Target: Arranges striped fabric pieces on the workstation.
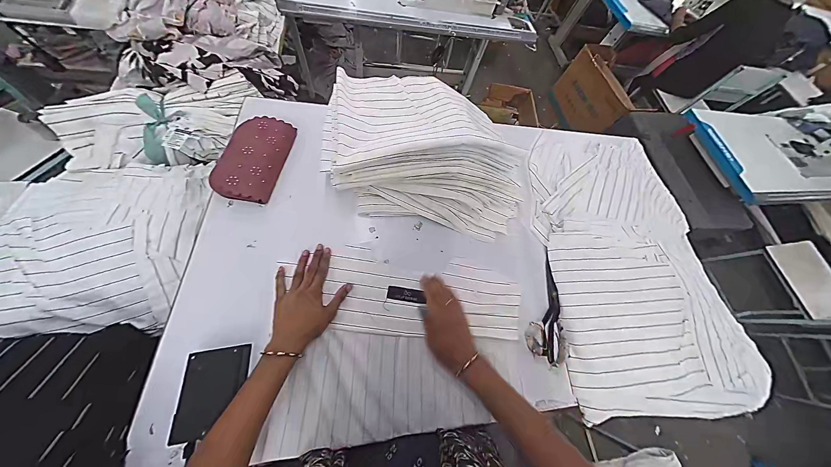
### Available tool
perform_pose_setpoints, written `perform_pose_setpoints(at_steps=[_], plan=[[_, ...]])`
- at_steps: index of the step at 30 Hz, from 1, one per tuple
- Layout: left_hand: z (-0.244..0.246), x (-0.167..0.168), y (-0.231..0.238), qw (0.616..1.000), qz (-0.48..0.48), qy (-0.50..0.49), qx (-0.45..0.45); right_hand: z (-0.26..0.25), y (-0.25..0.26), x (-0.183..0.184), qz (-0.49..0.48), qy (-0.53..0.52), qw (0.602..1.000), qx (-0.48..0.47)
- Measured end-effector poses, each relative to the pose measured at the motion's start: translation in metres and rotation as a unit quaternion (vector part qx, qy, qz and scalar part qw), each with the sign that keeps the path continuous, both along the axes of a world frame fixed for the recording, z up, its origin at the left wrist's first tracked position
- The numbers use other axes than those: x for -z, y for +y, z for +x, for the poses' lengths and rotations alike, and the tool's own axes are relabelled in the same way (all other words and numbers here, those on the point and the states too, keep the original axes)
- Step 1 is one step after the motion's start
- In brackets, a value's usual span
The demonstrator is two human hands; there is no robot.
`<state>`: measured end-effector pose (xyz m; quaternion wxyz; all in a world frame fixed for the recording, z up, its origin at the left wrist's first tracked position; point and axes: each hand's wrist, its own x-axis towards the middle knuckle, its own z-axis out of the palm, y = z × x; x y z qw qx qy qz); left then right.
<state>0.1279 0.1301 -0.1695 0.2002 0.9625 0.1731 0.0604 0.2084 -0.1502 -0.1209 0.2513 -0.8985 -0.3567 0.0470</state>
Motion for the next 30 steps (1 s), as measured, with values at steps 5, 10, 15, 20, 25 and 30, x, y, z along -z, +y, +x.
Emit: perform_pose_setpoints(at_steps=[5, 10, 15, 20, 25, 30], plan=[[-0.008, 0.003, 0.010, 1.000, 0.021, 0.008, -0.015, -0.045, -0.039, 0.017, -0.125, 0.039, 0.991, -0.035], [-0.007, 0.003, 0.008, 1.000, 0.024, 0.006, -0.015, 0.055, -0.076, 0.019, -0.162, 0.031, 0.983, 0.077], [-0.005, 0.003, 0.007, 0.999, 0.025, 0.015, -0.019, 0.094, -0.085, 0.017, -0.166, 0.033, 0.981, 0.091], [-0.003, 0.001, 0.009, 0.999, 0.024, 0.014, -0.018, 0.124, -0.091, 0.017, -0.198, 0.043, 0.971, 0.125], [-0.003, 0.000, 0.008, 1.000, 0.021, 0.010, -0.016, 0.119, -0.075, 0.009, -0.184, 0.049, 0.948, 0.253], [-0.003, -0.001, 0.007, 1.000, 0.017, 0.011, -0.021, -0.038, -0.042, 0.003, -0.011, -0.021, 0.999, 0.029]])
